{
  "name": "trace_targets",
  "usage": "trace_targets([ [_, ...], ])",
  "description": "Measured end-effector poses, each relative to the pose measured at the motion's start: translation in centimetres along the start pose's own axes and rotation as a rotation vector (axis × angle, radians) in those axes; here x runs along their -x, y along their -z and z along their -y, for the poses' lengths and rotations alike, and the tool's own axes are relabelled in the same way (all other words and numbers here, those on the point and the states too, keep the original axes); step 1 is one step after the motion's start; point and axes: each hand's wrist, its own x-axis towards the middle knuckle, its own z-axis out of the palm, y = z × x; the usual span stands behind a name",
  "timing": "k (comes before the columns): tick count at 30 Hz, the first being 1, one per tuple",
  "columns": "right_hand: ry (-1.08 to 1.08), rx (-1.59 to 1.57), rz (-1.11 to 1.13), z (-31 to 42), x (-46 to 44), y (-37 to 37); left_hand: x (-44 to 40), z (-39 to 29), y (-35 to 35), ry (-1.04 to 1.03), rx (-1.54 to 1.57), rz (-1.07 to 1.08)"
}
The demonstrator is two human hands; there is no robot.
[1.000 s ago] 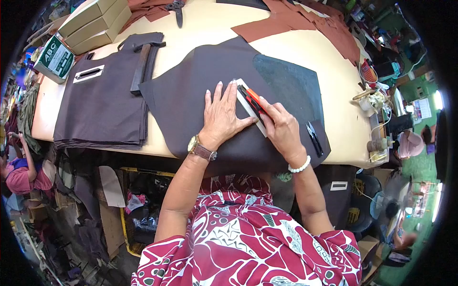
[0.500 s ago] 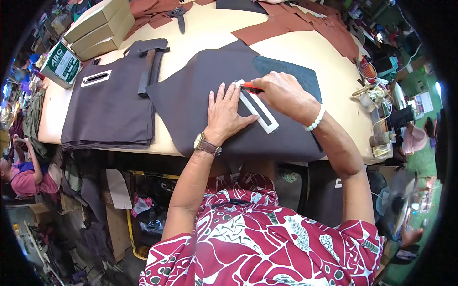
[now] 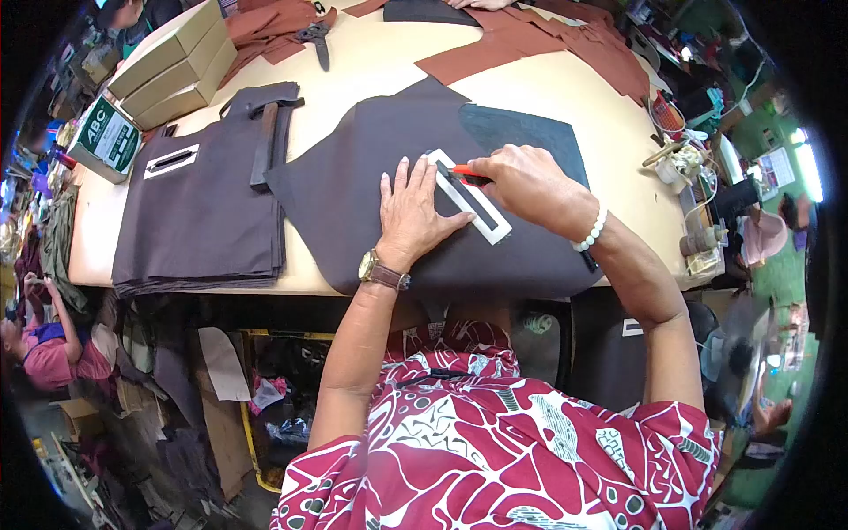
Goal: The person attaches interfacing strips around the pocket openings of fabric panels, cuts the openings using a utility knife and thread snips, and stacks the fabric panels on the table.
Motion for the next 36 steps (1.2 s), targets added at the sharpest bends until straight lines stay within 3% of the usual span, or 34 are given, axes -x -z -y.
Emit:
trace_targets([
  [18,-0.005,0.028,-0.024,0.0,6.1,-0.5,-0.1,-0.1,-0.1,0.000,-0.015,0.006],
  [30,-0.146,-0.061,-0.002,0.7,10.0,-0.2,-0.2,0.1,-0.3,-0.005,-0.028,0.026],
  [32,-0.086,-0.217,-0.091,-1.4,10.6,-1.6,-0.2,-0.6,0.9,0.007,-0.044,0.089],
  [34,-0.020,-0.451,-0.205,-4.2,10.1,-2.4,-0.4,0.8,1.0,-0.046,0.187,-0.057],
  [35,-0.483,-0.740,-0.010,-4.6,10.7,-1.1,-0.7,1.8,1.4,-0.070,0.306,-0.132],
  [36,-0.498,-0.893,-0.188,-6.3,11.0,-2.4,-0.7,2.7,2.3,-0.073,0.217,-0.200],
])
